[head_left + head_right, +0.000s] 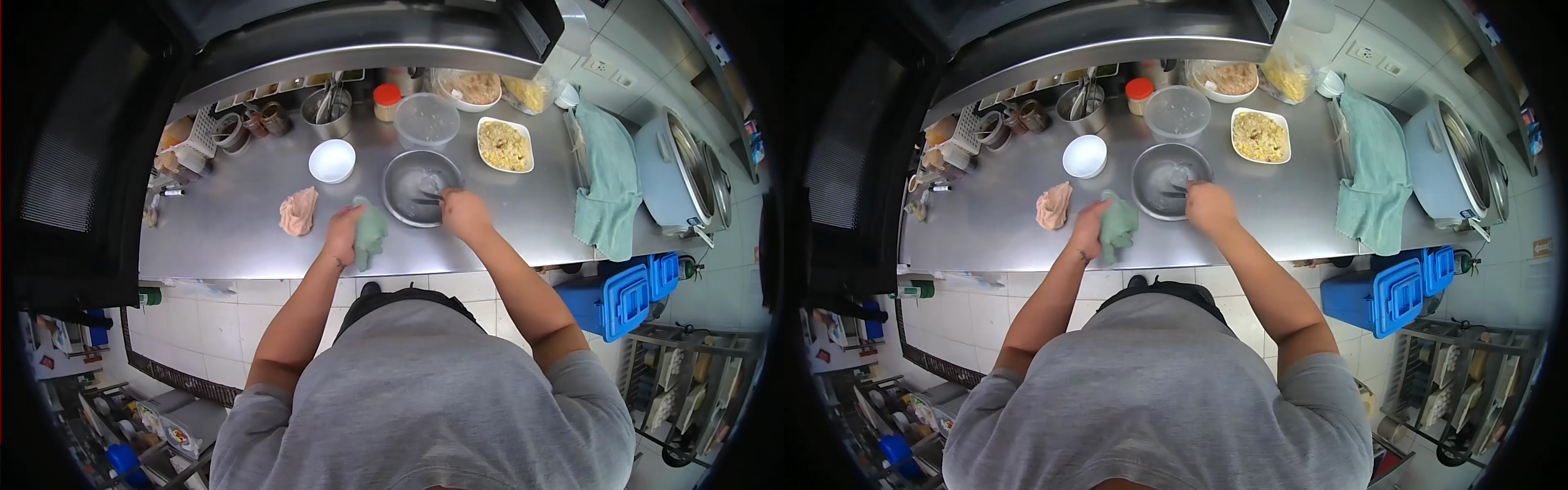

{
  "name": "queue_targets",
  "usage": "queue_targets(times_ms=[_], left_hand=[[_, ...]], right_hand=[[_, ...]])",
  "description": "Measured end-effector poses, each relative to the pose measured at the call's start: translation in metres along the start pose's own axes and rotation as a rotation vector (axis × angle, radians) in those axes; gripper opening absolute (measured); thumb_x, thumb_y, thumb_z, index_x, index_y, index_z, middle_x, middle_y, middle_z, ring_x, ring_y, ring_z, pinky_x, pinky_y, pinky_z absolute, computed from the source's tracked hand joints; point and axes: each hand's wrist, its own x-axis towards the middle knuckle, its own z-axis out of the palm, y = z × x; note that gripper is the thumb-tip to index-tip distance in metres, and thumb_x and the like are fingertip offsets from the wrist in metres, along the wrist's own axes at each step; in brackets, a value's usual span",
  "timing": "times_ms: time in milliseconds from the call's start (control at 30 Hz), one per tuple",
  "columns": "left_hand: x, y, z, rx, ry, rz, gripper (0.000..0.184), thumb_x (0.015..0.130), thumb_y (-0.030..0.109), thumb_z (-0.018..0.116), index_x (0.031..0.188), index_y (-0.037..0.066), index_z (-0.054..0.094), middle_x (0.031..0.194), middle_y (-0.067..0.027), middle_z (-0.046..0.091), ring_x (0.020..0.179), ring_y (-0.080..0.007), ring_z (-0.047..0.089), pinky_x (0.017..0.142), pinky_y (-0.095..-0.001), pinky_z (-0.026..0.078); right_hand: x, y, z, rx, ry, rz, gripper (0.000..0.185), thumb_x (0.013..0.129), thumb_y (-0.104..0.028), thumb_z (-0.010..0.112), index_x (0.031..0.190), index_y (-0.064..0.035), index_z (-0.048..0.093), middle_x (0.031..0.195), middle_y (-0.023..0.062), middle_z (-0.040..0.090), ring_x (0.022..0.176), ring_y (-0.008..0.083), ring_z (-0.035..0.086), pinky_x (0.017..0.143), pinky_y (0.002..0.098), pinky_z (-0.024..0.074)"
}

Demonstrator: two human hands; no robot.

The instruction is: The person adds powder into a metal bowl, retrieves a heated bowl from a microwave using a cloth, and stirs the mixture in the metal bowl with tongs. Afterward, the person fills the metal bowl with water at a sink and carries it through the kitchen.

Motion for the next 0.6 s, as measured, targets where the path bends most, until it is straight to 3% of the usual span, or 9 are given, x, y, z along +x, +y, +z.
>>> queue_targets(times_ms=[100, 200, 300, 400, 467, 600], left_hand=[[0.031, -0.015, 0.017, 0.185, -0.041, -0.030, 0.031, 0.082, 0.018, 0.063, 0.103, -0.002, 0.052, 0.088, -0.0114, 0.059, 0.072, -0.0205, 0.060, 0.060, -0.0349, 0.050], [0.043, -0.025, 0.033, 0.168, -0.007, 0.041, 0.031, 0.081, 0.016, 0.065, 0.102, -0.004, 0.052, 0.086, -0.0108, 0.058, 0.070, -0.0187, 0.058, 0.058, -0.0337, 0.048], [0.043, -0.027, 0.032, 0.229, 0.010, 0.083, 0.032, 0.082, 0.016, 0.065, 0.102, -0.004, 0.051, 0.083, -0.0104, 0.057, 0.069, -0.0191, 0.058, 0.057, -0.0341, 0.048], [0.039, -0.031, 0.041, 0.180, 0.043, 0.078, 0.033, 0.082, 0.017, 0.065, 0.103, -0.003, 0.049, 0.082, -0.0103, 0.056, 0.069, -0.0195, 0.058, 0.057, -0.0343, 0.048], [0.037, -0.029, 0.042, 0.181, 0.020, 0.076, 0.034, 0.083, 0.017, 0.065, 0.103, -0.003, 0.048, 0.082, -0.0102, 0.056, 0.069, -0.0196, 0.058, 0.057, -0.0345, 0.048], [0.032, -0.029, 0.045, 0.206, -0.003, 0.080, 0.035, 0.083, 0.017, 0.065, 0.105, -0.004, 0.047, 0.083, -0.0103, 0.057, 0.071, -0.0196, 0.058, 0.057, -0.0340, 0.047]], right_hand=[[0.006, -0.001, -0.001, -0.063, 0.104, 0.115, 0.020, 0.080, -0.013, 0.051, 0.094, -0.0040, 0.061, 0.088, 0.0178, 0.063, 0.077, 0.0348, 0.061, 0.070, 0.0441, 0.0485], [-0.005, -0.008, 0.005, -0.100, 0.079, -0.133, 0.016, 0.077, -0.009, 0.049, 0.088, -0.0036, 0.060, 0.084, 0.0165, 0.063, 0.075, 0.0338, 0.061, 0.067, 0.0441, 0.0490], [-0.006, 0.029, 0.022, 0.040, 0.264, -0.127, 0.014, 0.074, -0.008, 0.049, 0.084, -0.0040, 0.058, 0.080, 0.0161, 0.062, 0.073, 0.0336, 0.061, 0.065, 0.0444, 0.0487], [-0.010, 0.018, 0.004, -0.088, 0.125, 0.008, 0.017, 0.073, -0.006, 0.048, 0.084, -0.0031, 0.060, 0.086, 0.0173, 0.063, 0.078, 0.0331, 0.062, 0.069, 0.0429, 0.0496], [-0.016, 0.008, -0.002, -0.032, 0.112, -0.068, 0.016, 0.073, -0.006, 0.048, 0.082, -0.0034, 0.060, 0.086, 0.0171, 0.063, 0.079, 0.0328, 0.062, 0.069, 0.0428, 0.0494], [-0.002, 0.020, -0.001, 0.008, 0.213, 0.024, 0.015, 0.073, -0.006, 0.048, 0.080, -0.0033, 0.060, 0.087, 0.0169, 0.063, 0.080, 0.0324, 0.062, 0.069, 0.0431, 0.0492]])
